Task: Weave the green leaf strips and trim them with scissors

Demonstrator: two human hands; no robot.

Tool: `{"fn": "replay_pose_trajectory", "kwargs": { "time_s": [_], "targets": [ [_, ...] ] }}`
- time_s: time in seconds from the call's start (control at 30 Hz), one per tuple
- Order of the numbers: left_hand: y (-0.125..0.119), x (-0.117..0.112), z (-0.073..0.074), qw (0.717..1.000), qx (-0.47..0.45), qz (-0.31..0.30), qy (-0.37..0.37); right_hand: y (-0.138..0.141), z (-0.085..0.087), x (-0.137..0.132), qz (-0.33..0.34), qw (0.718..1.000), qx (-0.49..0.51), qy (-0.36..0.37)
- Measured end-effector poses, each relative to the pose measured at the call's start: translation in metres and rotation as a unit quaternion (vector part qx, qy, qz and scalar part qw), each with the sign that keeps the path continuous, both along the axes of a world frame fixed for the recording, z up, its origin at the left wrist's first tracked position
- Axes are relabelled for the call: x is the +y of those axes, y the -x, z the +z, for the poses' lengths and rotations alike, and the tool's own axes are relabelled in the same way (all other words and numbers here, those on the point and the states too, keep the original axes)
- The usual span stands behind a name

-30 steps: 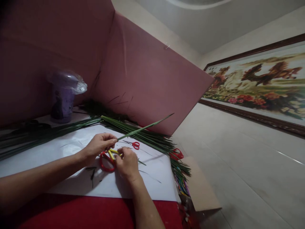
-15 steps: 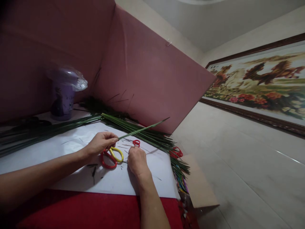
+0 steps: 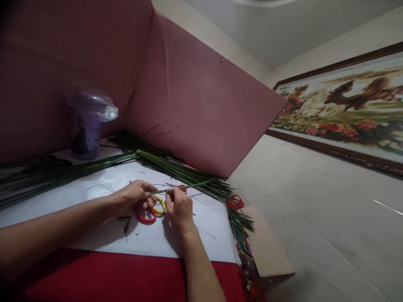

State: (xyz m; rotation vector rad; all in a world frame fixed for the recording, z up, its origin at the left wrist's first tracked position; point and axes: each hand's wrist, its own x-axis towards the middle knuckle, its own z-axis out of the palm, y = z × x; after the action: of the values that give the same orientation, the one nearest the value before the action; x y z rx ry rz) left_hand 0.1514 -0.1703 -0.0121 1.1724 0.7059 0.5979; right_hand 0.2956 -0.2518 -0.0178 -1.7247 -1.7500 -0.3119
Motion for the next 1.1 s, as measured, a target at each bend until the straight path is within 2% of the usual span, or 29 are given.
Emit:
{"fn": "replay_pose_trajectory", "kwargs": {
  "time_s": [0.17, 0.4, 0.57, 0.93, 1.1],
  "targets": [
    [0.0024, -0.0020, 0.0013, 1.000, 0.005, -0.010, 0.005, 0.0062, -0.0034, -0.0004, 0.016, 1.000, 0.016, 0.002],
    [0.0002, -0.0014, 0.0008, 0.997, 0.031, -0.005, -0.063, 0.0093, -0.0052, -0.0026, 0.015, 1.000, 0.003, 0.015],
    [-0.0021, -0.0030, 0.0012, 1.000, 0.002, 0.021, -0.022, 0.0088, -0.0052, -0.0028, 0.012, 1.000, 0.002, 0.018],
    [0.0035, -0.0013, 0.0074, 0.996, -0.062, -0.030, 0.050, 0.0080, -0.0066, -0.0025, -0.004, 1.000, 0.006, -0.012],
    [0.0036, 0.0001, 0.0052, 0.996, -0.062, -0.031, 0.047, 0.0092, -0.0056, -0.0032, 0.002, 1.000, 0.005, -0.009]
  ]
}}
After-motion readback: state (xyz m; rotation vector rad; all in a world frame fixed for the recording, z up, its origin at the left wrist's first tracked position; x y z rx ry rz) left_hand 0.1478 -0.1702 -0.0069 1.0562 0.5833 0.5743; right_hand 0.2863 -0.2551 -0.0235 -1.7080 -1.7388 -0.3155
